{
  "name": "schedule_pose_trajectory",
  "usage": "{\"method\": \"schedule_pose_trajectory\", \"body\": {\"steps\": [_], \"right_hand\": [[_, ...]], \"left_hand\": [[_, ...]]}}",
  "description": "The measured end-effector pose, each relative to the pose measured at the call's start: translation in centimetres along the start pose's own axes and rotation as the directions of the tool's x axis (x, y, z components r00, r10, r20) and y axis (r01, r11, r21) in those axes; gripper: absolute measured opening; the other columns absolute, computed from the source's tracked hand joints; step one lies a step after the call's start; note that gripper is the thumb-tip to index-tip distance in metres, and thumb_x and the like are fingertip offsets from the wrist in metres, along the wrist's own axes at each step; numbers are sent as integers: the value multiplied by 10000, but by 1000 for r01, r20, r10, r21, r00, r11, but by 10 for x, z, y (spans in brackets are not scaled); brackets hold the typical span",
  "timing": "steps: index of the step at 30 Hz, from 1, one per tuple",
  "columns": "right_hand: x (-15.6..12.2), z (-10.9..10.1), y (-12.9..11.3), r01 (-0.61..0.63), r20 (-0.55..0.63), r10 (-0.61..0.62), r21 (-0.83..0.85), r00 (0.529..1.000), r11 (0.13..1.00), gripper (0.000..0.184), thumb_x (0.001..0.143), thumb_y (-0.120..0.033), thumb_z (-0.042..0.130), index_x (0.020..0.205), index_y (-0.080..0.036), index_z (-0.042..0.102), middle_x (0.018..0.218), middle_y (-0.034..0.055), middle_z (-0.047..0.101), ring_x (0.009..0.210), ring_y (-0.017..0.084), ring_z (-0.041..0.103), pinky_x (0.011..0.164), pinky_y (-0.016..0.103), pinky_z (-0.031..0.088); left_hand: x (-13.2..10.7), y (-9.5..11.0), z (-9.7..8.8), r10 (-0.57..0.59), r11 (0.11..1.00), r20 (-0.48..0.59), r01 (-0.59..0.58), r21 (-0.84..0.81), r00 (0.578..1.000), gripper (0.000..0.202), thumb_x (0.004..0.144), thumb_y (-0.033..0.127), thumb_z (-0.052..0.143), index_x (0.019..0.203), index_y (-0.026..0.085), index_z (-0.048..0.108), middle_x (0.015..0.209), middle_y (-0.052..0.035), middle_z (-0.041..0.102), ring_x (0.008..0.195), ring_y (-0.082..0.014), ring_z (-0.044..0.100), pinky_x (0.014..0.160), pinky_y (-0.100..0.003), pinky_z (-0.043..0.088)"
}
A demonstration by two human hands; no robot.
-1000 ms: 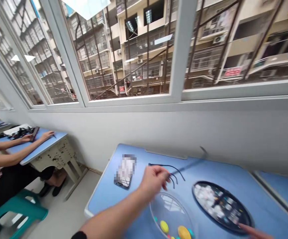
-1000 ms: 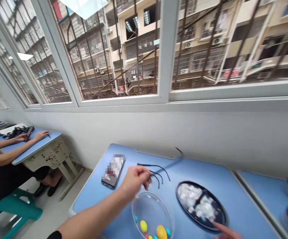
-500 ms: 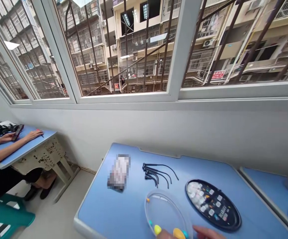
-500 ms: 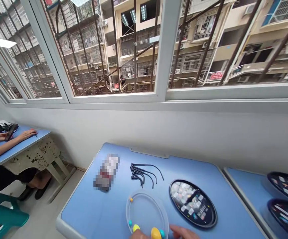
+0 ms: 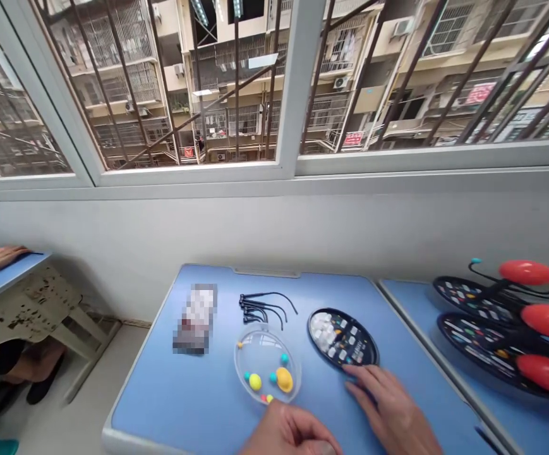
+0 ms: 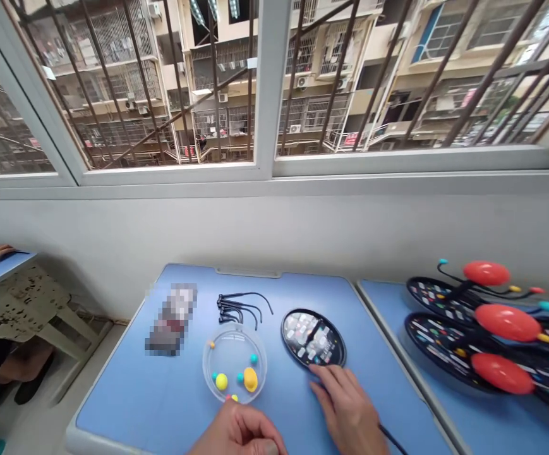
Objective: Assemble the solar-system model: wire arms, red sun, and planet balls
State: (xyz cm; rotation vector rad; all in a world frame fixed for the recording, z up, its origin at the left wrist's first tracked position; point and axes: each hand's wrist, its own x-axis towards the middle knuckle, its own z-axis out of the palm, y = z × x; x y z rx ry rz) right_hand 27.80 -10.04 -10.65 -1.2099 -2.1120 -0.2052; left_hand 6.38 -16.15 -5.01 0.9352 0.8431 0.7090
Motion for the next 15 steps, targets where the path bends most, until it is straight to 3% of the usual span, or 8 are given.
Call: {"method": "schedule_pose_trajectory", "body": {"steps": [4,7,9,11,13,15], "right_hand": [[-3,3,-17,-66,14,64,172,998,983,185,837,-246,452,838,-202,631,750,59,654,720,190,610,647,280,500],[-6,-9,-29,-244,152,203,346,967,906,155,782,-236,511,855,-209,645,762,53,650,718,191,600,654,295,493],[-10,-24,-33,-444,339,312,447,888,777,188,728,-236,566,898,-220,645,730,31,635,677,180,588,632,289,485],[-13,-40,-36,-632,522,369,531,769,565,261,675,-265,621,933,-224,633,693,6,613,622,162,570,589,275,472],[-14,-54,-39,-731,615,395,590,682,342,258,653,-340,644,876,-211,629,660,-2,599,584,149,548,543,262,449],[-9,-62,-42,-759,639,435,620,635,198,245,655,-409,643,765,-192,614,602,-6,580,548,136,517,515,252,418]], "left_hand": [[3,0,7,5,1000,-56,-4,7,998,592,485,663,632,655,98,588,495,7,520,369,-48,407,401,-188,304],[6,-1,11,-29,999,-81,32,43,996,528,518,617,631,647,109,564,495,17,504,357,-48,395,399,-201,333],[8,0,13,-41,996,-126,50,71,991,476,541,576,627,644,117,550,493,27,489,358,-49,393,402,-206,347],[11,4,15,-36,994,-152,51,101,988,429,567,536,618,647,121,543,500,28,490,362,-56,406,403,-209,352],[14,9,17,-29,992,-150,46,114,988,401,577,506,617,669,122,543,500,30,496,359,-65,419,402,-217,360],[18,15,19,-16,993,-145,33,115,989,374,585,472,618,693,121,550,508,25,513,366,-77,445,417,-226,373]]}}
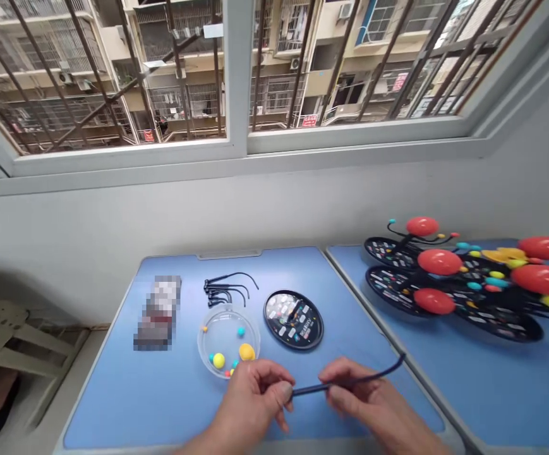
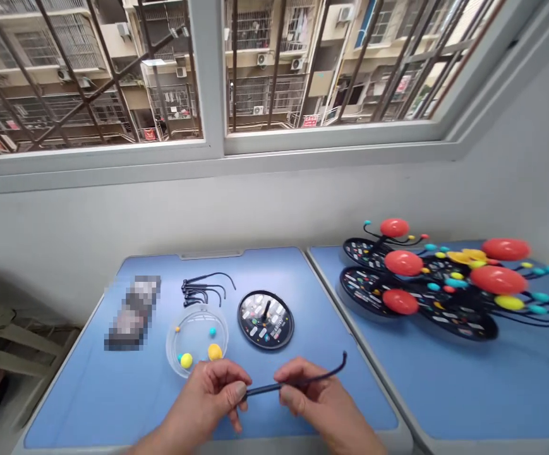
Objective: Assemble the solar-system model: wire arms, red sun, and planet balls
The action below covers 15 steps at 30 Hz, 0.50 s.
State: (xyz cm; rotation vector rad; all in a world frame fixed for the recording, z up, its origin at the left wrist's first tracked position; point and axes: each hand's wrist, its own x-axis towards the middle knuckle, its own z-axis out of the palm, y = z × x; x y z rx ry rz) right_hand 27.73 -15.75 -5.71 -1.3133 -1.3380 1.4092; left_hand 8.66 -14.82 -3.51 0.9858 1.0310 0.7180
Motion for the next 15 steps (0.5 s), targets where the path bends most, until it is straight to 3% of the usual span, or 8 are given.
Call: {"method": "schedule_pose_trajectory", "body": {"steps": [4,7,11,13,15], "right_hand": [[6,1,-22,5,-99,6,115,995,993,289,658,-455,643,685,-177,571,527,-19,537,516,123,475,528,258,386],[16,-4,-34,42,-136,-18,182,991,982,301,646,-456,661,706,-174,577,547,-15,548,533,124,479,547,261,382],[31,-12,-39,79,-181,-24,308,983,948,303,622,-416,703,765,-173,593,612,-4,580,563,120,494,576,261,399],[36,-14,-37,81,-198,-4,383,980,920,335,609,-397,721,822,-173,593,638,-5,589,557,107,491,569,251,403],[39,-14,-35,63,-209,28,414,977,908,353,605,-401,723,833,-170,586,624,-9,591,524,93,478,531,236,395]], "left_hand": [[9,15,4,96,993,-14,-95,63,995,235,572,281,652,728,113,599,540,15,545,479,-94,505,501,-216,382],[19,28,7,194,952,-35,-180,249,980,158,609,168,612,759,128,637,553,19,549,516,-91,472,503,-206,361],[41,48,9,419,770,-34,-335,542,907,129,650,103,598,729,164,680,633,3,577,596,-111,503,572,-221,397],[54,57,9,509,692,-32,-386,610,860,151,642,66,602,710,170,688,655,3,571,616,-112,514,596,-222,406],[66,63,10,544,659,-32,-403,635,838,167,646,48,595,708,171,690,641,11,558,602,-107,514,587,-219,407]]}}
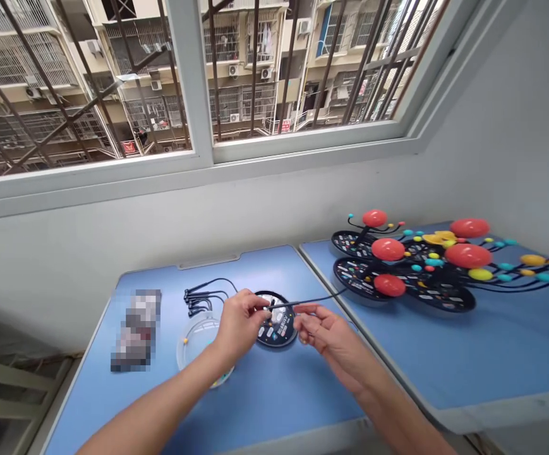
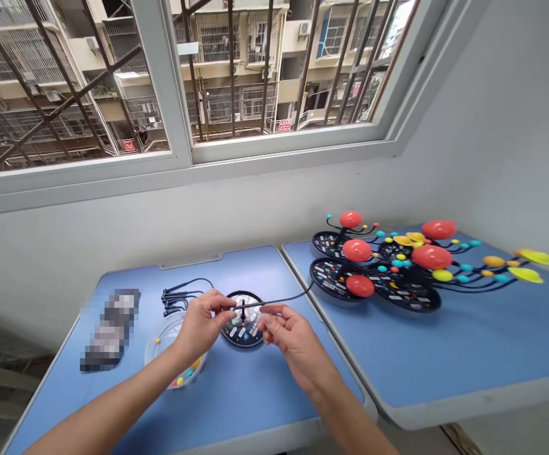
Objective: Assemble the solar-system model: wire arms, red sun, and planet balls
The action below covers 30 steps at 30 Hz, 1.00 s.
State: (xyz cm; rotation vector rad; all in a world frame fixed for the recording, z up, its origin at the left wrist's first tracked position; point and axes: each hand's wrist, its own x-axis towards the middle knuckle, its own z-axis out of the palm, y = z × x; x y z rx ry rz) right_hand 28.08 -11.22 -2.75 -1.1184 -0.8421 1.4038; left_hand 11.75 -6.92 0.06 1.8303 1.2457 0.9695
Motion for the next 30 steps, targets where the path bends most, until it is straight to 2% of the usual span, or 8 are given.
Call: {"method": "schedule_pose_trajectory", "body": {"steps": [2,4,8,10,15,21,26,30], "right_hand": [[-1,0,2,22,-40,-24,-58,999,998,326,614,-414,711,777,-163,584,591,-8,589,497,86,467,499,226,386],[-2,0,3,112,-93,-129,-173,987,979,296,643,-415,685,768,-163,591,580,-5,594,497,91,474,484,224,390],[3,0,2,246,-92,-299,-372,950,895,370,738,-401,579,1031,-175,579,621,-2,620,515,116,517,475,239,428],[12,0,2,253,-58,-307,-434,950,865,392,761,-385,537,1090,-171,564,646,5,629,524,125,534,486,251,448],[30,0,6,282,-38,-348,-505,937,815,264,761,-366,516,910,-174,617,670,19,634,576,143,567,557,270,478],[27,0,5,268,-70,-382,-599,921,755,242,765,-404,514,836,-202,627,616,12,634,507,146,561,519,267,462],[28,-2,5,241,-32,-349,-663,937,709,239,779,-404,497,816,-201,619,557,-4,620,465,145,558,476,253,437],[28,-2,5,257,-4,-375,-722,927,642,231,804,-392,468,831,-211,607,565,0,627,484,153,573,503,259,444]], "left_hand": [[10,0,3,15,1000,1,-15,6,1000,164,654,49,595,716,168,690,634,15,557,599,-106,516,586,-218,409],[17,0,6,27,1000,16,-27,5,999,149,657,54,601,716,158,690,631,14,559,603,-106,517,589,-218,410],[25,1,11,39,999,43,-39,8,998,136,656,52,605,711,144,689,641,10,565,592,-100,511,589,-217,410],[27,0,13,34,999,57,-34,11,998,133,659,64,608,719,150,690,646,12,569,578,-97,508,583,-217,413],[31,-7,15,8,1000,73,-9,22,997,133,654,74,607,723,151,692,645,13,578,556,-95,505,565,-214,415],[34,-9,16,2,996,134,-14,93,991,138,644,89,615,716,173,698,652,15,591,583,-103,515,584,-214,424],[37,-8,14,-6,987,198,-25,158,980,135,655,109,606,730,170,701,671,6,604,603,-113,524,590,-214,424],[38,-8,10,-25,985,230,-15,170,973,157,656,97,591,751,154,703,692,-6,613,597,-115,528,570,-210,423]]}}
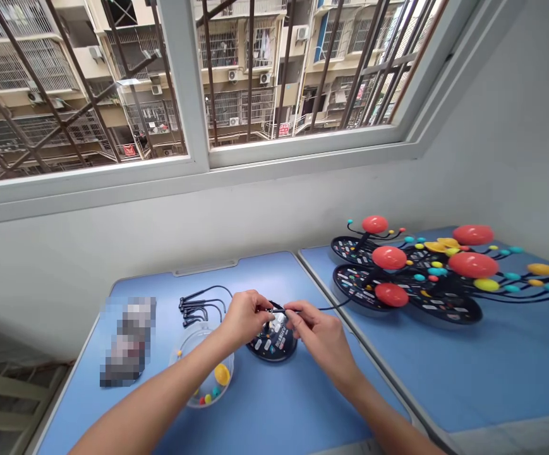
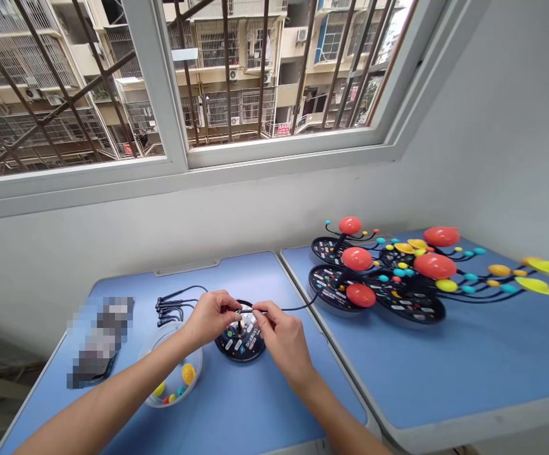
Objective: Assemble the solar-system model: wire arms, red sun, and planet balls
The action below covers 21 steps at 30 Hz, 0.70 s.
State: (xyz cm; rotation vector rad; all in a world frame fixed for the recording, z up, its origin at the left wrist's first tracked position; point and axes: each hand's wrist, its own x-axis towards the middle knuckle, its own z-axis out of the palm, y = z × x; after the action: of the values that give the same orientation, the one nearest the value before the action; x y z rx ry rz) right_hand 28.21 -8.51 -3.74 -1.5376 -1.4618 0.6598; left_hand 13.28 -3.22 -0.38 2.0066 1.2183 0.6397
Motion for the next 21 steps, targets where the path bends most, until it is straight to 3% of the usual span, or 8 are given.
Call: {"method": "schedule_pose_trajectory", "body": {"steps": [9,12,17,21], "right_hand": [[-3,-1,2,95,-8,-97,-148,995,984,245,828,-394,438,808,-222,611,500,-21,592,451,147,560,474,243,412],[-2,-1,3,184,-1,-190,-243,982,952,261,850,-356,412,811,-220,631,518,-15,603,455,143,553,481,241,394],[4,1,2,417,3,-465,-450,885,790,288,877,-267,390,858,-178,663,701,64,631,683,194,562,619,287,396],[12,1,-2,503,45,-558,-496,829,707,284,886,-223,392,785,-201,657,748,57,629,725,193,511,668,314,357]], "left_hand": [[0,3,-2,20,997,24,-22,70,1000,172,675,110,569,754,175,708,710,-8,639,618,-125,549,590,-218,430],[1,4,-1,4,997,27,-6,78,1000,160,675,125,576,751,167,711,711,-15,650,612,-131,554,586,-223,426],[0,3,-1,-28,999,6,28,41,1000,158,665,133,603,780,155,710,715,-20,660,625,-135,558,593,-226,427],[-1,1,-1,-28,999,2,28,31,1000,157,657,116,617,781,138,710,721,-29,662,631,-135,558,596,-223,424]]}}
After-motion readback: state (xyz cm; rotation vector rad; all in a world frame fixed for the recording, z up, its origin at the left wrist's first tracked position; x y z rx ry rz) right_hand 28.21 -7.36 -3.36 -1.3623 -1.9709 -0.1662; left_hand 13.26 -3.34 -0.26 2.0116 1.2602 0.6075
